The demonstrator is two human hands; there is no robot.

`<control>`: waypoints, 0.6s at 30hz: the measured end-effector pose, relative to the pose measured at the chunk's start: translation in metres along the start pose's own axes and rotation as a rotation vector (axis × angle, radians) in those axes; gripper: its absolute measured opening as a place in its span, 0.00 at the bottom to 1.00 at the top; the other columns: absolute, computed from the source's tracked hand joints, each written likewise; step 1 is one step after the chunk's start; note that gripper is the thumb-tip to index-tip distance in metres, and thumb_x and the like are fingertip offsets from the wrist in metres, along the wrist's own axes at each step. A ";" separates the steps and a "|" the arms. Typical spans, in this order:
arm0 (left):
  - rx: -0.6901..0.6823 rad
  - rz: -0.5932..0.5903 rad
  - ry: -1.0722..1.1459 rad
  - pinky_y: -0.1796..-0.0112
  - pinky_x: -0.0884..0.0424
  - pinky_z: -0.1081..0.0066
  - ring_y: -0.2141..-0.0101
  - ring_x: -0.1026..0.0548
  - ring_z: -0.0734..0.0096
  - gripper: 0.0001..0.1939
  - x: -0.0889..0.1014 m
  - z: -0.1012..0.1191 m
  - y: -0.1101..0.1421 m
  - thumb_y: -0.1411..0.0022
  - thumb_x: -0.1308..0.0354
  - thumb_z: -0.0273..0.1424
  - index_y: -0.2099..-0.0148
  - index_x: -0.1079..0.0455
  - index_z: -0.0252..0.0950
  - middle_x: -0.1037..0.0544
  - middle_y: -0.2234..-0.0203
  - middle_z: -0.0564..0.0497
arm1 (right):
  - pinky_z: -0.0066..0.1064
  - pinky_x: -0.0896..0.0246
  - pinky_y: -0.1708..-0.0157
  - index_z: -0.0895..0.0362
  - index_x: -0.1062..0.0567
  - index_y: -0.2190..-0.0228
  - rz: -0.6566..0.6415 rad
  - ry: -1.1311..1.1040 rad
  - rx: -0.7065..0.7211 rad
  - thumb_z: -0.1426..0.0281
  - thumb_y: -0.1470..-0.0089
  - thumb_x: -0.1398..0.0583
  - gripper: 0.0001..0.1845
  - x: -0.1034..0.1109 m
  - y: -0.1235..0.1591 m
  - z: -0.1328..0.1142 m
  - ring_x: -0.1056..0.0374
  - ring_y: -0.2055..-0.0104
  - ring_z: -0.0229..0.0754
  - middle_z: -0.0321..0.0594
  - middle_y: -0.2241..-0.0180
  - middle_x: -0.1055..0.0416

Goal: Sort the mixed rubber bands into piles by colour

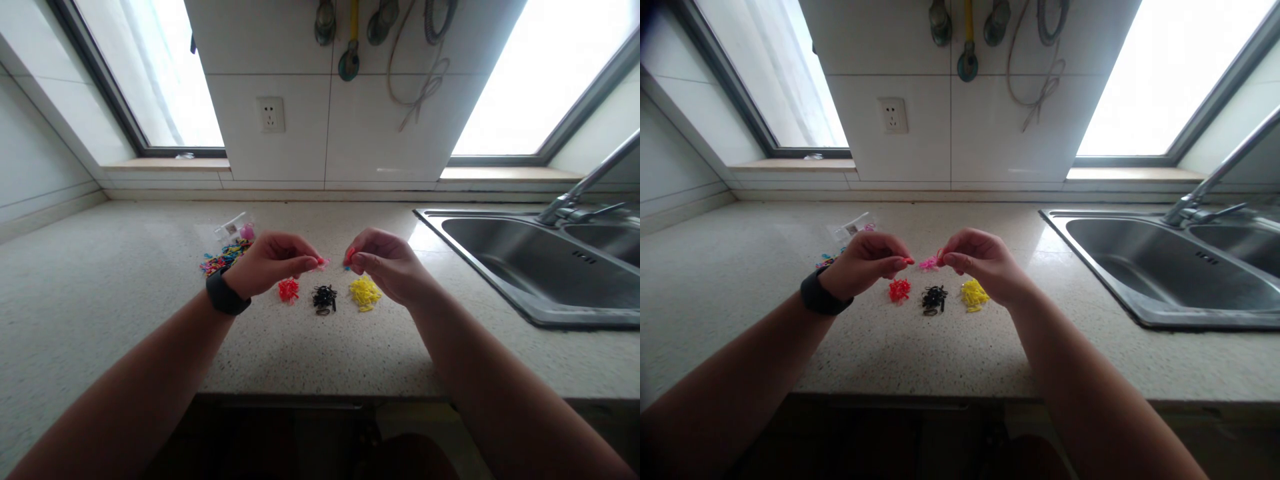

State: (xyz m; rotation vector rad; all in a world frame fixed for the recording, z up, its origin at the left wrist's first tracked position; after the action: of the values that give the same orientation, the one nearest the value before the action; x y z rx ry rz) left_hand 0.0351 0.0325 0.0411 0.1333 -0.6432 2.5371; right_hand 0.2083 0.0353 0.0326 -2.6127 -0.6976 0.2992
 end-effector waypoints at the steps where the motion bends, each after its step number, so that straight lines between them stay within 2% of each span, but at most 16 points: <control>1: 0.000 -0.004 -0.002 0.79 0.39 0.80 0.80 0.35 0.82 0.07 0.000 0.001 0.000 0.43 0.33 0.33 0.65 0.21 0.33 0.28 0.81 0.54 | 0.27 0.41 0.74 0.55 0.21 0.70 0.002 0.014 -0.005 0.69 0.51 0.29 0.06 0.001 0.000 0.001 0.35 0.74 0.32 0.35 0.72 0.23; 10: -0.002 -0.041 -0.114 0.79 0.39 0.78 0.80 0.36 0.81 0.07 -0.004 0.005 0.000 0.42 0.35 0.32 0.65 0.22 0.32 0.27 0.80 0.54 | 0.28 0.36 0.70 0.56 0.22 0.72 0.035 0.116 -0.026 0.70 0.53 0.29 0.07 0.002 -0.001 0.002 0.30 0.70 0.35 0.35 0.72 0.25; 18: 0.001 -0.057 -0.284 0.79 0.41 0.76 0.80 0.38 0.79 0.09 -0.006 0.004 0.001 0.43 0.34 0.34 0.66 0.23 0.31 0.30 0.82 0.54 | 0.29 0.37 0.72 0.56 0.24 0.73 0.080 0.180 -0.053 0.68 0.57 0.28 0.11 0.004 -0.001 0.004 0.33 0.71 0.34 0.35 0.74 0.27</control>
State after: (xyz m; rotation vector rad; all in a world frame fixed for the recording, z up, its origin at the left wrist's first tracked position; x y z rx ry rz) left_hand 0.0390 0.0268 0.0431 0.5127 -0.7337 2.4848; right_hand 0.2102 0.0393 0.0293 -2.6806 -0.5471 0.0674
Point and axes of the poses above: each hand's wrist, its own y-axis away from the middle knuckle, its own x-axis out of the back of the hand, z = x × y, the point moved 7 cm from there along -y, towards the middle knuckle
